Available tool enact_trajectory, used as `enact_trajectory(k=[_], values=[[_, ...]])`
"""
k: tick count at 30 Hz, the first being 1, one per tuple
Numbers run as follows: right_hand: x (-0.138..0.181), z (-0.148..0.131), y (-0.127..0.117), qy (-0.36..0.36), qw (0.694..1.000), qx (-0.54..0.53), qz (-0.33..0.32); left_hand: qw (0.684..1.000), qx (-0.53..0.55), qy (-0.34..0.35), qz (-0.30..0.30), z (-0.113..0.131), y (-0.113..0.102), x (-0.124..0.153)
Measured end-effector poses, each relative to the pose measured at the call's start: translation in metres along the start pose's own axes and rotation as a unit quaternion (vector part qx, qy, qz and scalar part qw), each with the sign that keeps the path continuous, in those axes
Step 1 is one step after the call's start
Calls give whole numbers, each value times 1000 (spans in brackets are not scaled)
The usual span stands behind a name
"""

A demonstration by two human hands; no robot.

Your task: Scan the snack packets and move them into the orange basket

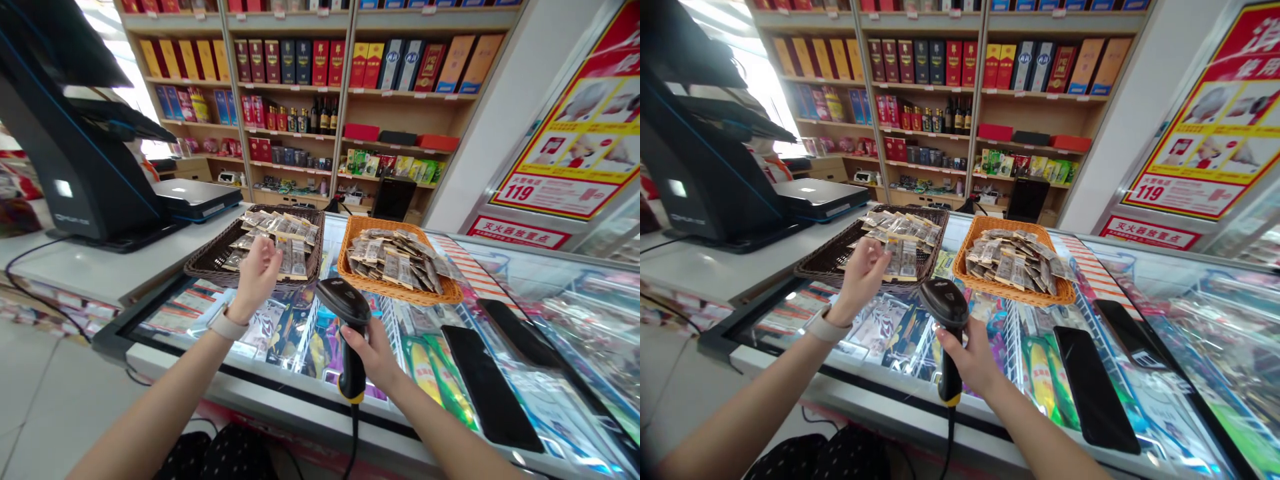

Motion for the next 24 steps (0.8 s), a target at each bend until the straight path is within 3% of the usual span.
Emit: enact_trajectory(k=[7,24], values=[[-1,3,5,26,998,-13,-53,992,-105,64,37,13,21,34],[0,-4,10,9,998,5,-62,989,-102,92,51,5,19,40]])
Point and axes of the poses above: each hand's wrist, its own x-axis away from the middle knuckle, its own y-axis out of the palm, z = x × y, the point moved 7 cm from there along -x, towards the middle knuckle, and after that the axes turned 7 degrees about -z, right-handed, at the moved point
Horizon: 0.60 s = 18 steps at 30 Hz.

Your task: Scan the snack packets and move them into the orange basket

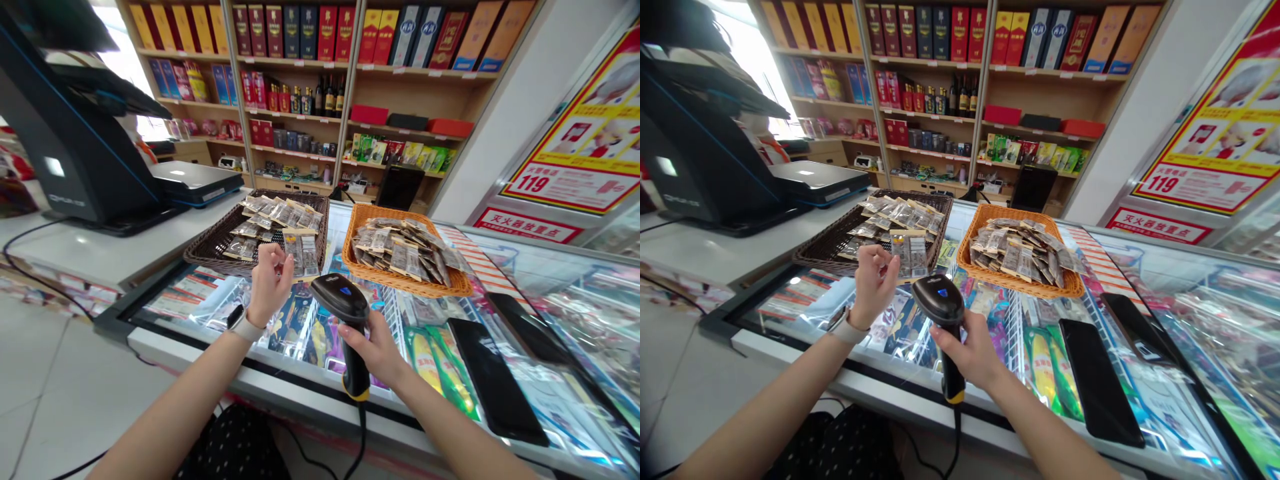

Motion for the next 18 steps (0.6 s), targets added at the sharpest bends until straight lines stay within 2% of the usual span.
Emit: enact_trajectory(k=[6,11,14,18], values=[[1,-1,-1,2,1000,-6,2,1000,9,-21,2,1,-1,1],[4,1,-9,4,997,-13,76,992,99,-78,1,1,4,-24],[7,9,-17,18,988,-42,148,959,229,-164,-37,-3,29,-58],[11,15,-27,16,970,-84,228,875,372,-295,-95,-3,87,-100]])
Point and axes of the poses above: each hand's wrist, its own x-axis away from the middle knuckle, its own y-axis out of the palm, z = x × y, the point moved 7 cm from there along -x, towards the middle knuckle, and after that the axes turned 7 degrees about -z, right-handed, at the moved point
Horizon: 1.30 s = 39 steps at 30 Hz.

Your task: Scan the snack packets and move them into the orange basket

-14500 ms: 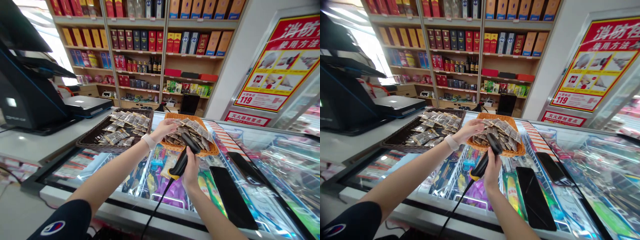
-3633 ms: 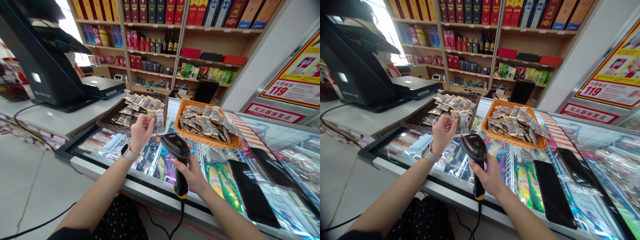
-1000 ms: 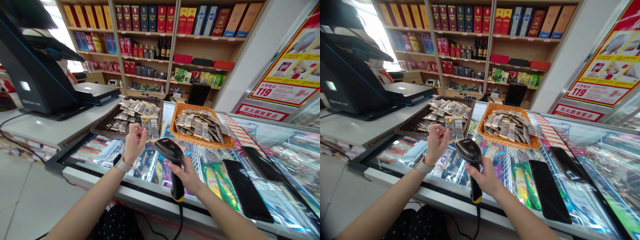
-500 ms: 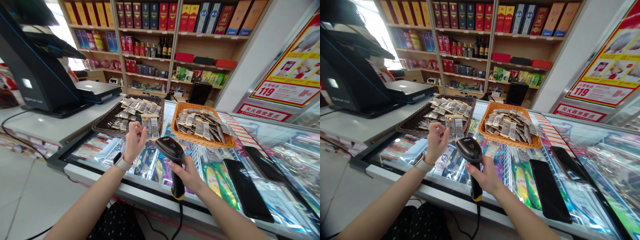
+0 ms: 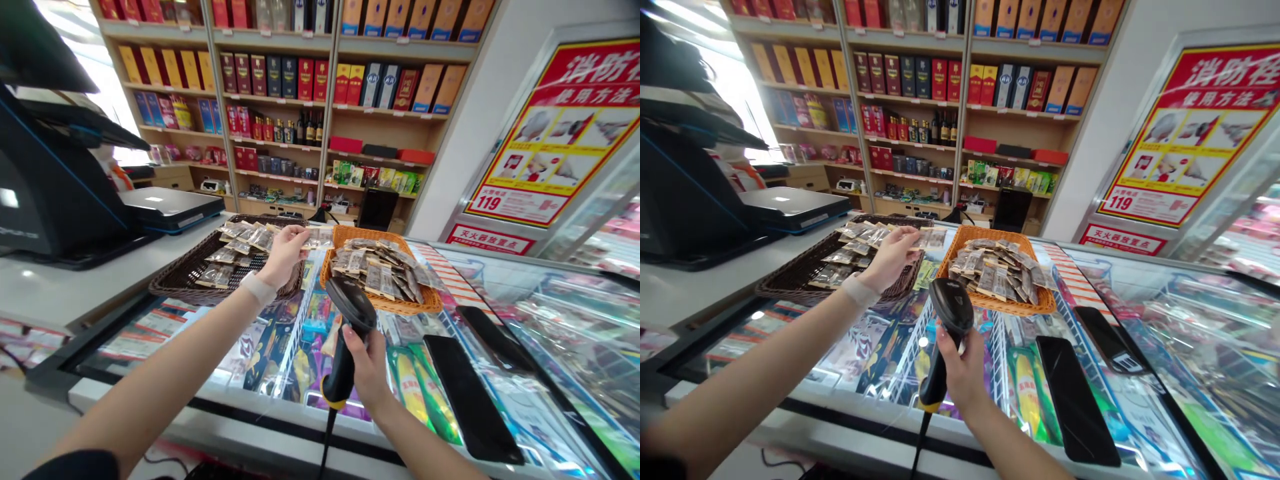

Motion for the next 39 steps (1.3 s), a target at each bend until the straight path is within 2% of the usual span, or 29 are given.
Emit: enact_trajectory(k=[4,6,8,10,13,16,18,21,23,26,28,34,39], values=[[-1,2,-6,-1,1000,13,29,1000,13,-25,-11,-13,50,-39],[-2,2,-7,-5,999,22,35,998,-16,-42,-43,-26,75,-50],[-4,3,-8,-9,999,23,42,990,-83,-55,-100,-39,96,-53],[-5,4,-8,-13,999,26,44,969,-184,-36,-158,-45,111,-50],[-5,3,-6,-16,999,28,33,927,-305,24,-217,-44,117,-44],[-5,2,-6,-16,999,18,31,898,-377,60,-221,-35,99,-44],[-5,2,-6,-10,1000,10,25,885,-420,74,-187,-27,70,-50],[-5,3,-4,1,1000,-1,6,872,-475,76,-86,-18,10,-62],[-5,3,-3,3,1000,-2,-1,865,-500,48,-8,-18,-32,-67],[-4,3,-1,0,1000,9,-8,856,-513,-13,65,-26,-74,-68],[-4,3,1,0,1000,10,-14,853,-516,-45,69,-34,-83,-69],[-3,6,0,14,1000,-13,-14,839,-532,-78,75,-43,-84,-72],[-3,1,1,5,999,27,-40,862,-496,-89,56,-43,-84,-70]])
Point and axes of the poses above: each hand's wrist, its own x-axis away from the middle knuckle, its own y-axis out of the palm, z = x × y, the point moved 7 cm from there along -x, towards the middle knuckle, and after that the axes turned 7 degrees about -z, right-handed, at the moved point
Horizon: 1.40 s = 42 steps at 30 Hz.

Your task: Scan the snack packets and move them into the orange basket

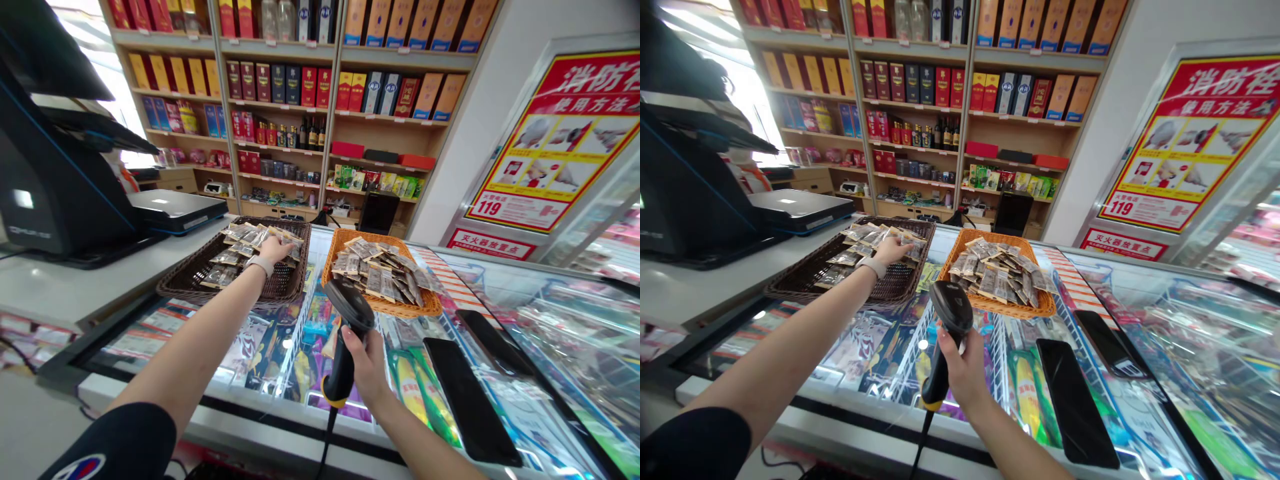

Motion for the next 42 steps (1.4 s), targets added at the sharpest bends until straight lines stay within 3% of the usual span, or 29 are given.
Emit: enact_trajectory(k=[6,11,13,16,20,29,38,42], values=[[-2,-5,0,-12,1000,11,-6,994,104,24,9,19,-14,16],[-1,0,3,-11,1000,-11,-15,946,294,135,26,26,-38,70],[1,0,7,-11,999,-10,-30,943,283,167,50,17,-45,101],[4,-5,15,-22,997,25,-68,959,213,158,97,-3,-47,139],[10,-16,24,-36,988,71,-128,970,81,149,176,-17,-44,169],[16,-31,30,-65,979,75,-176,954,-1,215,209,-12,-40,183],[17,-28,33,-57,976,73,-199,944,80,246,205,-10,-47,192],[18,-25,32,-44,974,87,-204,944,69,262,188,-6,-45,193]])
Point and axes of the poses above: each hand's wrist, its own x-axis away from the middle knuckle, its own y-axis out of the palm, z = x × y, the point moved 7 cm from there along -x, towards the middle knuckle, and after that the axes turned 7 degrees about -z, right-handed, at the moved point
